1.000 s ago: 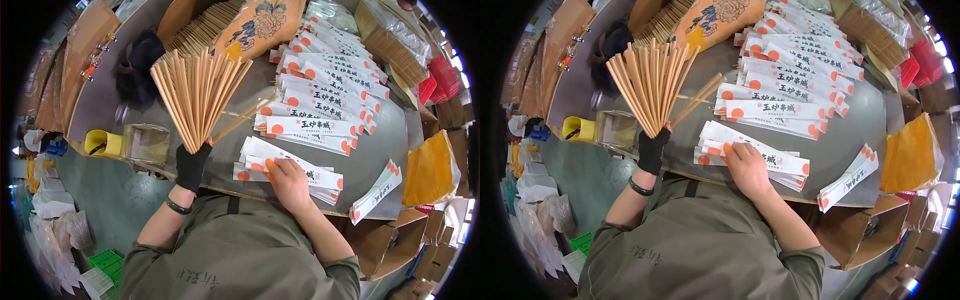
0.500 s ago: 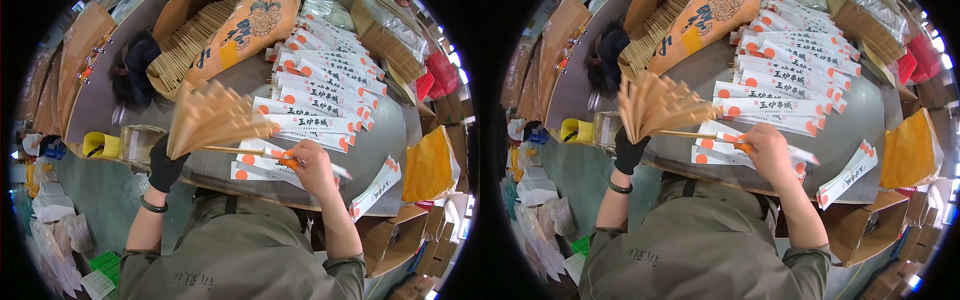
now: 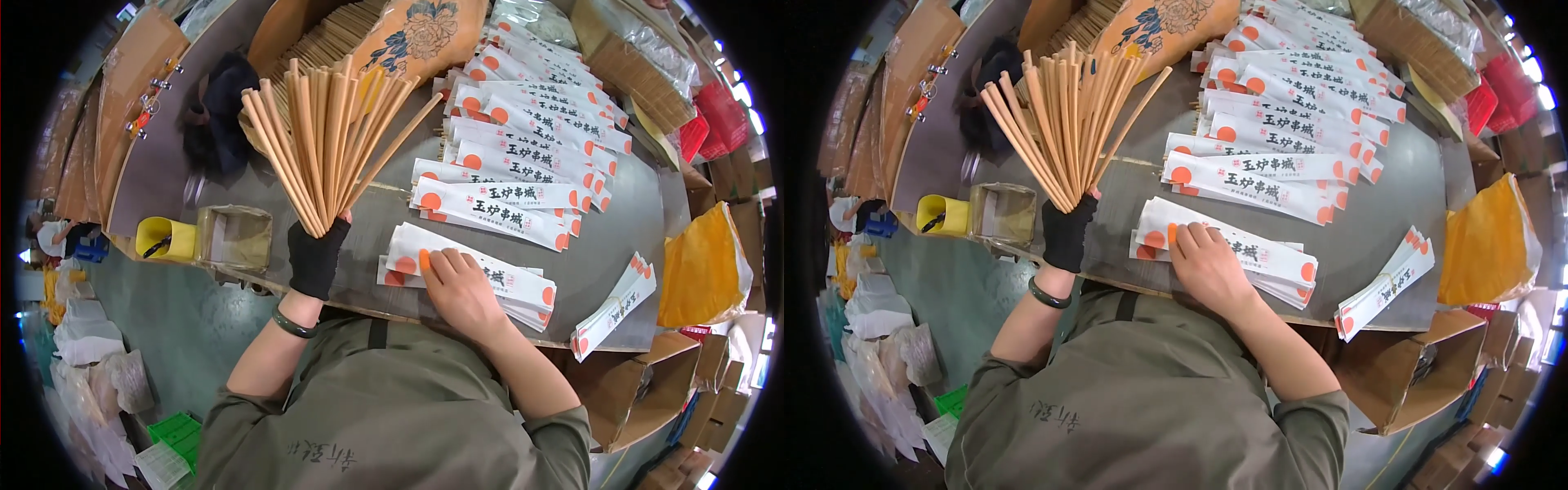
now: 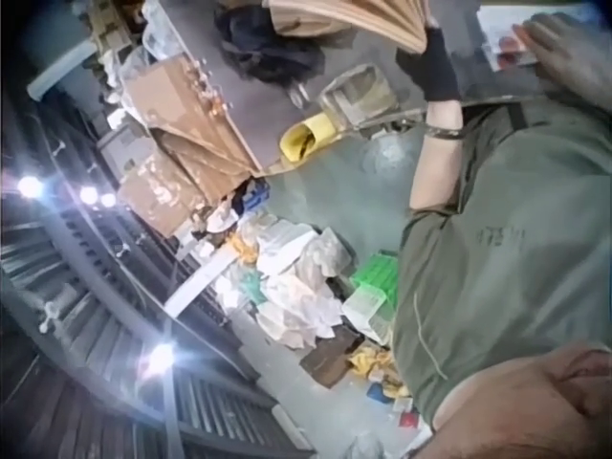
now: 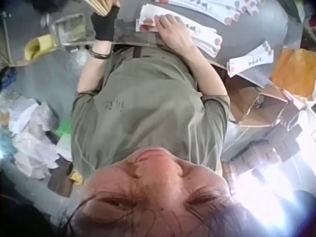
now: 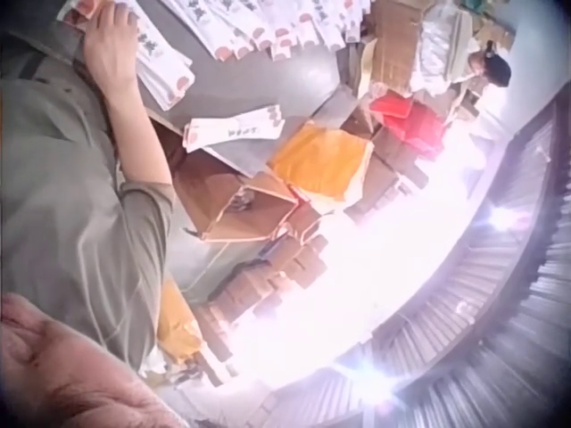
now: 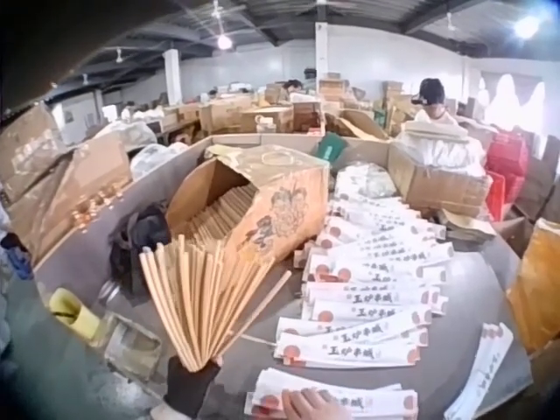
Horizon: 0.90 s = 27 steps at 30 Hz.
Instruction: Packaging wooden sticks into printed paper sleeves at a production station.
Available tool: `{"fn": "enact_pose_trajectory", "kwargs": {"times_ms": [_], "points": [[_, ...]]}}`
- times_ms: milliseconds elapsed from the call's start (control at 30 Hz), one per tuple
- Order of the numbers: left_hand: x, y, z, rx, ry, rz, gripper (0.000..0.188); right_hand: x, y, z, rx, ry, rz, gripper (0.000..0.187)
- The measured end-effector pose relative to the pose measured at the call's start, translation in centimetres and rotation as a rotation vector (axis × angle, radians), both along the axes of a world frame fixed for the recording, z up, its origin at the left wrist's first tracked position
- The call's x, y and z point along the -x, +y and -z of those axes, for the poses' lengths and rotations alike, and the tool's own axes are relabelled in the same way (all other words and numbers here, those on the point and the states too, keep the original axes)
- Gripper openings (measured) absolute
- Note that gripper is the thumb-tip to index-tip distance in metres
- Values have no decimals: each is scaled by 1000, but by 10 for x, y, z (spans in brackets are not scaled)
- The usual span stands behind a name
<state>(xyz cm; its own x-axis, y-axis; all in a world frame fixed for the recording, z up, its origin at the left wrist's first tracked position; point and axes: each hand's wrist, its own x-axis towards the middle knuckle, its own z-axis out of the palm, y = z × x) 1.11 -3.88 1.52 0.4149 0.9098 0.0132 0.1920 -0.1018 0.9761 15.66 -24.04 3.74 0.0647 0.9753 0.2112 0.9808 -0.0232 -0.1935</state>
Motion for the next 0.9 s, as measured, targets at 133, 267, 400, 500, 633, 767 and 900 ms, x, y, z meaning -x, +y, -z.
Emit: {"fn": "enact_pose_trajectory", "kwargs": {"times_ms": [133,267,400,500,633,767,900], "points": [[13,5,-2,19,-82,48,17,0,-5,8,-208,104,18,19],[32,13,-3,19,40,10,20,0,-5,5,-276,283,106,21],[51,18,-5,43,61,85,23,-12,-4,0,-372,571,350,14],[60,24,-15,-68,166,156,29,-27,-4,-28,-252,931,596,15],[70,33,-20,-154,217,210,33,-32,-3,-33,-245,873,539,22],[74,41,-20,-157,178,220,38,-33,-7,-35,-176,817,550,24],[74,45,-30,-294,247,298,38,-35,-9,-36,-142,812,455,16]]}}
